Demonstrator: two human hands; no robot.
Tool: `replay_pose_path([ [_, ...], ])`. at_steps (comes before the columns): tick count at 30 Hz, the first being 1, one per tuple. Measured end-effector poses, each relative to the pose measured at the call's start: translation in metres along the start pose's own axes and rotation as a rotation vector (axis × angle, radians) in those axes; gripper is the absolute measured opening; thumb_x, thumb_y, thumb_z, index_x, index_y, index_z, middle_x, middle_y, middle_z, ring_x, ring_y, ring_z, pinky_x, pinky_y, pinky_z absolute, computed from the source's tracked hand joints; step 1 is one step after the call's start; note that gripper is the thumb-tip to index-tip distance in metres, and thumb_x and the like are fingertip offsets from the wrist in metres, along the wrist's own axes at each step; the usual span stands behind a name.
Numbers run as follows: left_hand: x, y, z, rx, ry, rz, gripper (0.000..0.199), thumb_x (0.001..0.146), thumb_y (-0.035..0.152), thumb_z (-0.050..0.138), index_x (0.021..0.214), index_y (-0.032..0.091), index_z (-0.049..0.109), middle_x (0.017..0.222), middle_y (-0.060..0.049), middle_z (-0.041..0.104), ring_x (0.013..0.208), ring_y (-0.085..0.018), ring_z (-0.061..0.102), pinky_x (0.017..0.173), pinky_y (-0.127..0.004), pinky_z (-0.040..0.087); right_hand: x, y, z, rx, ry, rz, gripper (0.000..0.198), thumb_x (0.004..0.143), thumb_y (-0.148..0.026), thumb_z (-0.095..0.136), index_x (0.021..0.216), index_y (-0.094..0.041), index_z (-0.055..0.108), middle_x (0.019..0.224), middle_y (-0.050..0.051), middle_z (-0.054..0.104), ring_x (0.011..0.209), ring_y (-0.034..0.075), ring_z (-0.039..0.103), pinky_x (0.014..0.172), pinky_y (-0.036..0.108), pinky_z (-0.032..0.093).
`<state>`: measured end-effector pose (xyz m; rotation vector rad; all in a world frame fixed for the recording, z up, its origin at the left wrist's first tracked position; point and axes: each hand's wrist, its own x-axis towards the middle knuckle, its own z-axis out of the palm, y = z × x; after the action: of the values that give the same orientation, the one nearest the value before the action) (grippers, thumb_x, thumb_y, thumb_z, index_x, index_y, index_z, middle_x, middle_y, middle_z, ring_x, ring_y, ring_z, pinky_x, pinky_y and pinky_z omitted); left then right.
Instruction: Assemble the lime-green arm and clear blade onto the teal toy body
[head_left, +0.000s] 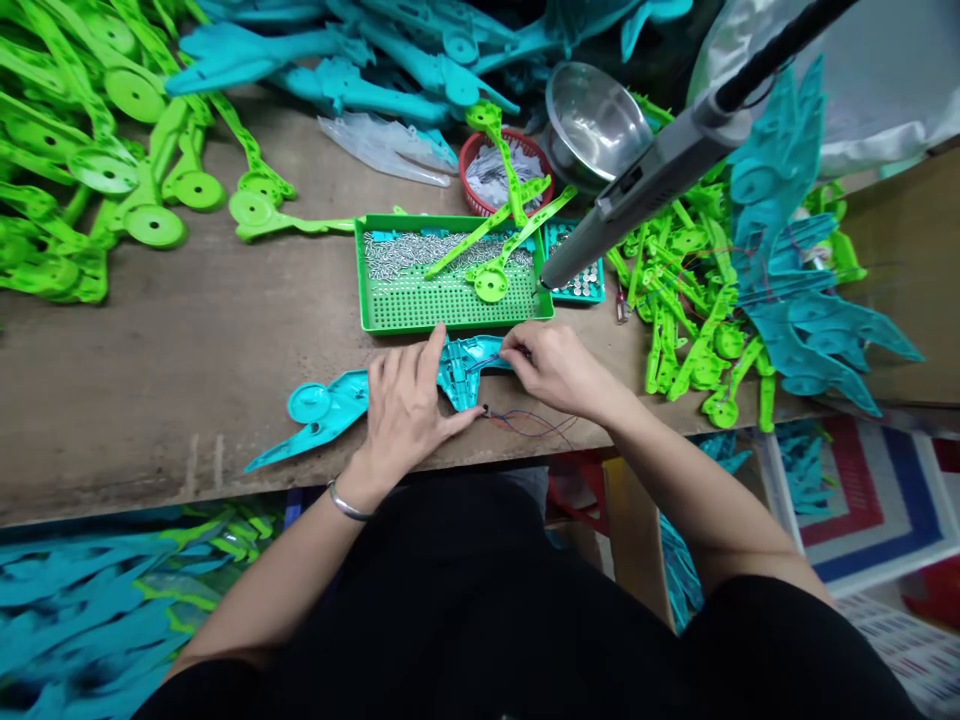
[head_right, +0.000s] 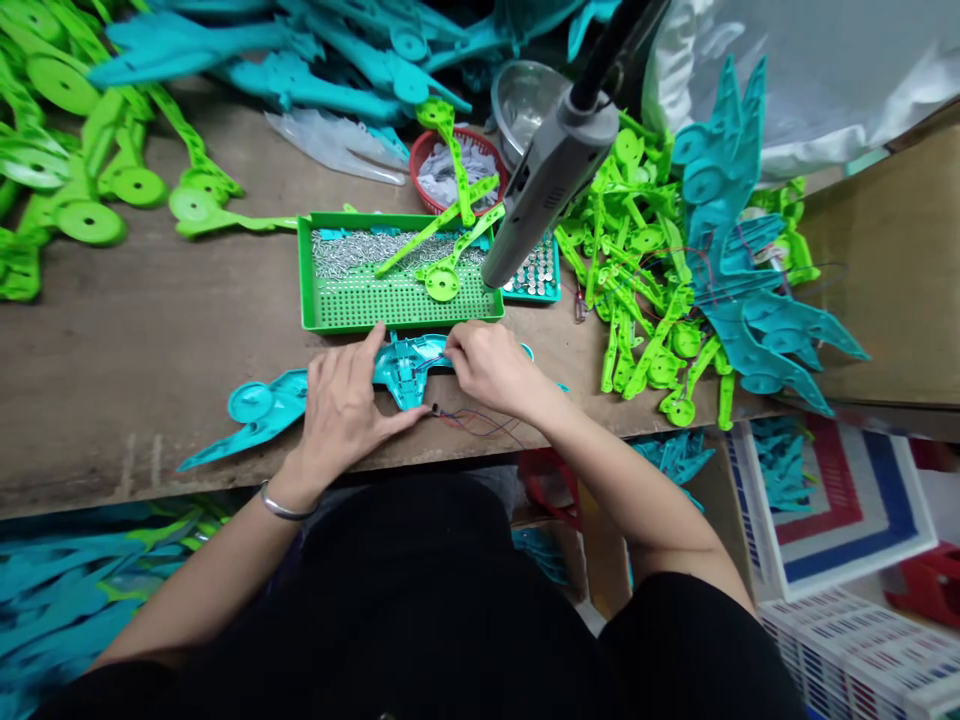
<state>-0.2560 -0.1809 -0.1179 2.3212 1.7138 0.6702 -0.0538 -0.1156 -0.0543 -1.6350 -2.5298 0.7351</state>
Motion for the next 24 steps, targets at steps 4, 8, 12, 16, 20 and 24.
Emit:
replay_pose_path([
  [4,-0.001,-0.002,0.003,-0.016,0.006,0.008,0.098,0.078,0.058,0.074,0.151,0.008,0.034,0.132,-0.021,0.061,0.117,-0.037,0.055,0.1,-0.048,0.039,0.001,0.006,0.005,0.106,-0.026,0.069,0.019,0.093,-0.02,0.053,0.088,-0.014,0.07,0.08,0.007,0.071,0.07,0.016,0.057,0.067,0.029,0.036],
  [8,-0.002,-0.004,0.008,-0.065,0.012,0.004,0.094,0.075,0.059,0.076,0.146,0.01,0.039,0.132,-0.021,0.061,0.118,-0.038,0.056,0.098,-0.049,0.041,0.001,0.003,0.015,0.094,-0.029,0.041,0.017,0.093,-0.02,0.052,0.09,-0.015,0.069,0.087,0.007,0.069,0.078,0.017,0.059,0.072,0.03,0.038],
  [12,0.0,-0.008,0.008,-0.115,0.007,0.023,0.09,0.07,0.064,0.078,0.135,0.012,0.046,0.124,-0.021,0.064,0.115,-0.038,0.059,0.098,-0.049,0.044,0.002,-0.001,0.022,0.006,-0.015,0.025,0.02,0.095,-0.021,0.048,0.094,-0.015,0.067,0.097,0.009,0.064,0.082,0.019,0.057,0.076,0.032,0.04],
  [16,-0.002,-0.01,-0.002,-0.186,0.033,0.073,0.077,0.07,0.063,0.079,0.123,0.015,0.051,0.134,-0.024,0.059,0.126,-0.039,0.055,0.104,-0.053,0.044,0.001,0.0,0.022,0.036,0.014,0.038,0.019,0.093,-0.017,0.045,0.092,-0.014,0.064,0.094,0.009,0.06,0.084,0.019,0.056,0.078,0.033,0.041],
  [20,-0.023,-0.002,-0.012,-0.484,0.077,-0.227,0.04,0.085,0.045,0.072,0.11,0.019,0.055,0.115,-0.014,0.068,0.106,-0.028,0.068,0.093,-0.047,0.054,-0.002,0.005,0.023,0.07,0.038,0.039,0.016,0.091,-0.017,0.047,0.092,-0.015,0.063,0.103,0.011,0.058,0.09,0.021,0.057,0.079,0.033,0.043],
  [24,-0.046,0.013,-0.009,-1.133,-0.027,-0.677,0.043,0.088,0.041,0.068,0.119,0.019,0.05,0.121,-0.015,0.068,0.103,-0.023,0.072,0.087,-0.041,0.06,-0.005,0.006,0.029,0.07,0.067,0.042,0.017,0.092,-0.019,0.048,0.094,-0.015,0.064,0.118,0.012,0.059,0.095,0.022,0.059,0.079,0.034,0.044],
])
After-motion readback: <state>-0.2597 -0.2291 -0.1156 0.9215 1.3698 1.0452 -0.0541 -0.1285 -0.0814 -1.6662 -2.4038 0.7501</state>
